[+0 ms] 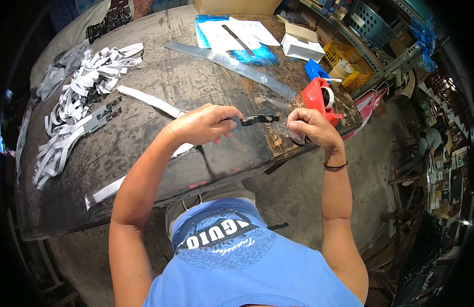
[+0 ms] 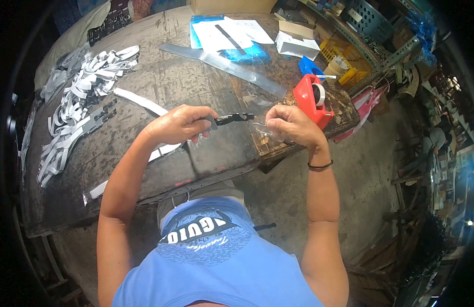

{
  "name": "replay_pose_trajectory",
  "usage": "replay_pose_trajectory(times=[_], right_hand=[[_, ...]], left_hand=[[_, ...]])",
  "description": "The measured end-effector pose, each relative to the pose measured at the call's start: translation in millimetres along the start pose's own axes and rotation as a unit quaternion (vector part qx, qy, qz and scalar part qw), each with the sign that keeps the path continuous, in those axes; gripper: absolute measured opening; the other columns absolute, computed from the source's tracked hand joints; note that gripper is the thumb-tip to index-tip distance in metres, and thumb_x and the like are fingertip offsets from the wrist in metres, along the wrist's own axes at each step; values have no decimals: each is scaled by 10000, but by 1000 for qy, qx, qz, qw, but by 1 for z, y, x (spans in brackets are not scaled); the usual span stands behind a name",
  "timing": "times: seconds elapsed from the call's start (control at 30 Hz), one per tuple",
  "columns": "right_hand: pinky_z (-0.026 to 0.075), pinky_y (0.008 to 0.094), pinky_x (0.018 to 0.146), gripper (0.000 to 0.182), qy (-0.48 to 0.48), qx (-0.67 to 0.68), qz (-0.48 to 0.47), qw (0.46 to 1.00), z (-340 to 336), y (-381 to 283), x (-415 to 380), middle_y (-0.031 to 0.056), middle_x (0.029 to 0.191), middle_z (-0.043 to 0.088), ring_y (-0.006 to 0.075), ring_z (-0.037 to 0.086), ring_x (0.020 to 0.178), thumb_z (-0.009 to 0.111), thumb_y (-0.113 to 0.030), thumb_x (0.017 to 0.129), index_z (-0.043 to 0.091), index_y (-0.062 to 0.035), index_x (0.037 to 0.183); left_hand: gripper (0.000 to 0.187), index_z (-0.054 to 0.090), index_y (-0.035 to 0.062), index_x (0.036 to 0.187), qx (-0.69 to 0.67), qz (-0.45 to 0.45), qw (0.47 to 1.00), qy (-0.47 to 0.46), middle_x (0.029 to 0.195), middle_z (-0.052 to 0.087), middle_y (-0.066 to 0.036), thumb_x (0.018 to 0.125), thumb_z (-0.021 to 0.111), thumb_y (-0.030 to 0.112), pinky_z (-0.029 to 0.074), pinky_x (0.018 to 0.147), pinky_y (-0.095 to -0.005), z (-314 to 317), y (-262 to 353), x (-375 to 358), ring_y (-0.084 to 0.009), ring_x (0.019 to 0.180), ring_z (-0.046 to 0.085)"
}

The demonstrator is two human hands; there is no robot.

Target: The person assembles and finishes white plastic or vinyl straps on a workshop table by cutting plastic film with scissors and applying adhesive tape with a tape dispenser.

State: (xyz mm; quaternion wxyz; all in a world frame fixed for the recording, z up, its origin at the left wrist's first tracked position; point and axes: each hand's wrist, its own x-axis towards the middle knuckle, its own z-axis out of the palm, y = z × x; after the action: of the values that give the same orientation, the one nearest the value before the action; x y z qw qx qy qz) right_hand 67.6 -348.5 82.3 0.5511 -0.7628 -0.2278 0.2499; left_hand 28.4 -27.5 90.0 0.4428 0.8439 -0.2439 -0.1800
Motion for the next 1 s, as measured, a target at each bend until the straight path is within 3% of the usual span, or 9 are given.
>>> replay_pose_trajectory(times=[0.33,0.43,0.5,0.63,0.7,0.8,0.93,1.0], right_hand=[[434,217,570,141,-23,-47,23,998,4,-16,3,-31,763,550,53,507,645,618,-172,919,595,-33,917],[447,238,584,169,-34,-74,19,996,7,-23,7,-15,765,569,74,527,659,622,-173,908,601,-8,930],[464,272,624,217,-43,-165,-25,985,11,-32,10,21,778,594,101,550,697,635,-182,895,613,23,964],[476,305,689,259,-46,-223,1,974,20,-43,19,75,815,626,146,584,754,653,-191,879,623,34,1004],[482,328,718,280,-74,-258,-52,962,25,-47,25,113,845,642,182,606,783,665,-197,869,627,33,1025],[485,349,718,293,-87,-275,-60,956,30,-50,33,122,858,646,214,618,784,677,-201,858,633,27,1037],[492,345,699,324,-133,-310,-71,939,27,-56,42,116,846,644,200,618,770,679,-205,859,626,35,1070],[499,312,657,354,-191,-262,-10,946,23,-55,48,104,841,642,164,612,729,691,-211,851,625,29,1103]], left_hand=[[285,579,28,1185,28,-13,999,-24,836,678,-90,940,485,138,517,614,-316,4,2,1,-151,628,626],[290,578,25,1190,33,-8,999,-35,850,680,-96,938,482,133,519,615,-316,3,-2,3,-150,628,625],[291,578,25,1190,33,-2,999,-38,857,681,-98,937,482,132,519,614,-314,2,-3,4,-147,627,624],[309,574,30,1201,5,-14,999,-47,838,677,-100,935,482,156,509,607,-322,1,-1,4,-152,614,615],[327,570,32,1211,3,-17,999,-47,824,676,-106,931,482,177,505,610,-338,1,-2,4,-168,608,616],[330,567,38,1219,0,-13,999,-52,832,673,-93,936,482,185,503,607,-338,0,-1,3,-162,613,612],[291,569,39,1202,-3,-17,998,-65,857,659,-68,947,479,148,499,611,-300,-2,-1,2,-131,641,606],[290,565,42,1203,-4,-16,998,-68,862,656,-67,948,478,149,498,618,-301,-1,-2,2,-133,651,606]])
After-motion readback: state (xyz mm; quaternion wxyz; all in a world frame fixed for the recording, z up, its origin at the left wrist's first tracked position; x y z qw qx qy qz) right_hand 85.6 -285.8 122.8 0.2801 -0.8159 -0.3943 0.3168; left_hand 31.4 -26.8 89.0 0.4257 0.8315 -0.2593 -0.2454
